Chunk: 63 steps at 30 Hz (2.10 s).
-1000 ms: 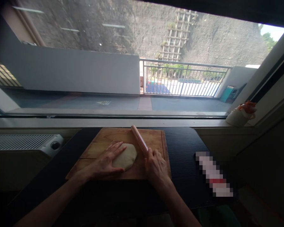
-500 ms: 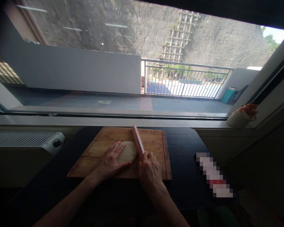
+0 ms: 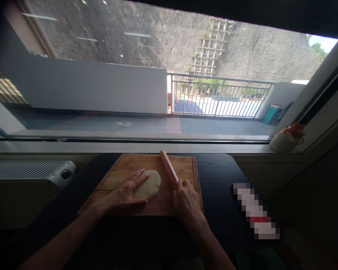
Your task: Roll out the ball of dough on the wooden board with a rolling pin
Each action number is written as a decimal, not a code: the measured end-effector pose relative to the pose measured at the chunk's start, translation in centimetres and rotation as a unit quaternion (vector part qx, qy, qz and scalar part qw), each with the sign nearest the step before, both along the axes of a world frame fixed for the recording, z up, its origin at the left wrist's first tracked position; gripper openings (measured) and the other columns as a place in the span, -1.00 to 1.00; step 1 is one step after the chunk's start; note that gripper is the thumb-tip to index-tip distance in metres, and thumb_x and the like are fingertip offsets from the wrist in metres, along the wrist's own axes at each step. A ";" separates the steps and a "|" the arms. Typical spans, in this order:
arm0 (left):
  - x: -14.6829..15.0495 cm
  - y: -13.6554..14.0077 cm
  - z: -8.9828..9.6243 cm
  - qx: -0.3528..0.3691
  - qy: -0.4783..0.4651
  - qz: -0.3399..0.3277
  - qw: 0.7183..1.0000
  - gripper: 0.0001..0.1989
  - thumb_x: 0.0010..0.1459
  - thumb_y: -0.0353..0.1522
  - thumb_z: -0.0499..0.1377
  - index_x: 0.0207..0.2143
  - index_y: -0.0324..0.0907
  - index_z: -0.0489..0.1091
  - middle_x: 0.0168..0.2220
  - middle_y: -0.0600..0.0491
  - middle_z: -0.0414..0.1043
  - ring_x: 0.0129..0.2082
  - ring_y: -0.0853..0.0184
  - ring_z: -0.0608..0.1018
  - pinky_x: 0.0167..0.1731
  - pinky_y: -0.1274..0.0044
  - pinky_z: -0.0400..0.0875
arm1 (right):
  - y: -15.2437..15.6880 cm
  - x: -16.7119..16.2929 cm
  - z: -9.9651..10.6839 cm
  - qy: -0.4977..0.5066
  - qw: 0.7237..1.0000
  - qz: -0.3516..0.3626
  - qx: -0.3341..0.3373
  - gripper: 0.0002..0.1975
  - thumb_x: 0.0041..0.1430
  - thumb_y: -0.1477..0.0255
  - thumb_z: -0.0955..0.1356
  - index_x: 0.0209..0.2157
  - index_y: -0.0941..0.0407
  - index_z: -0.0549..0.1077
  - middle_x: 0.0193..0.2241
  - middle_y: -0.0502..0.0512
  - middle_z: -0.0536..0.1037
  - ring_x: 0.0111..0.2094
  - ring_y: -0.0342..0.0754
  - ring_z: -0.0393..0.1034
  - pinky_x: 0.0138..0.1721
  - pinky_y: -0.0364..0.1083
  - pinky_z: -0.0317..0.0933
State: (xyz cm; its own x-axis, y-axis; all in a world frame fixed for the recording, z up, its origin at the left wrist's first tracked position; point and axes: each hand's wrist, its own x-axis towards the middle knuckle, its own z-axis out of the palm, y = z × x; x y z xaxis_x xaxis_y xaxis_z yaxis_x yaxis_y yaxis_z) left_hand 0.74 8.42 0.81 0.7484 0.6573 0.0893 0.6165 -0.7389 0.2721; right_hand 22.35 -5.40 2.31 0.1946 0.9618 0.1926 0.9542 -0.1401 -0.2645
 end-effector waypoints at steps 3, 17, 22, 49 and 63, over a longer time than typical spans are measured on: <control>0.3 -0.2 -0.2 -0.002 -0.008 0.001 1.000 -0.09 -0.09 0.11 0.14 0.25 -0.01 -0.04 0.32 -0.04 -0.22 0.29 0.05 -0.10 0.20 0.24 -0.05 | 0.0 -0.3 -0.1 0.007 1.000 0.002 0.017 -0.65 0.19 0.44 0.20 0.02 0.16 0.23 -0.17 0.16 0.38 -0.20 -0.02 0.33 -0.22 -0.13 0.16; 0.1 -0.2 -0.9 0.016 -0.023 -0.007 1.000 -0.09 -0.07 0.13 0.11 0.26 -0.06 -0.04 0.32 -0.05 -0.22 0.29 0.05 -0.11 0.22 0.23 -0.11 | 0.1 0.0 0.5 0.036 0.998 0.036 -0.031 -0.71 0.20 0.42 0.19 -0.03 0.10 0.25 -0.20 0.10 0.39 -0.23 -0.05 0.34 -0.26 -0.15 0.13; 0.1 -0.2 -0.8 0.013 -0.022 -0.009 1.000 -0.08 -0.06 0.12 0.12 0.26 -0.08 -0.05 0.32 -0.09 -0.24 0.29 0.04 -0.11 0.22 0.22 -0.10 | 1.0 0.9 0.9 0.009 0.995 0.096 -0.028 -0.73 0.21 0.42 0.19 -0.05 0.10 0.27 -0.19 0.10 0.38 -0.22 -0.06 0.32 -0.23 -0.15 0.13; 4.9 -5.4 -2.6 0.051 -0.077 0.247 0.965 -0.17 0.06 0.05 0.02 0.22 -0.32 0.03 0.29 -0.26 -0.18 0.27 -0.05 -0.08 0.17 0.20 0.00 | 0.6 0.9 0.6 0.005 0.998 0.056 -0.038 -0.66 0.22 0.40 0.19 0.04 0.09 0.20 -0.16 0.08 0.37 -0.20 -0.08 0.34 -0.24 -0.17 0.12; 0.8 -3.4 -0.9 -0.021 -0.011 0.099 0.995 -0.11 0.01 0.13 0.02 0.26 -0.18 -0.05 0.33 -0.09 -0.28 0.30 0.10 -0.16 0.21 0.31 -0.08 | 2.2 3.9 1.9 -0.069 0.990 0.117 -0.045 -0.66 0.21 0.45 0.19 0.04 0.09 0.22 -0.16 0.11 0.38 -0.18 -0.05 0.30 -0.18 -0.14 0.11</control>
State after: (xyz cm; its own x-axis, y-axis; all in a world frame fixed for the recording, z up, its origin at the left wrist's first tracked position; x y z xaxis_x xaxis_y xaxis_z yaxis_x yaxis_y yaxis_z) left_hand 1.51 4.97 -0.06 0.6016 0.7955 0.0727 0.7427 -0.5906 0.3156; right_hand 26.21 -3.22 4.19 -0.0581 0.9919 0.1125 0.9894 0.0722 -0.1259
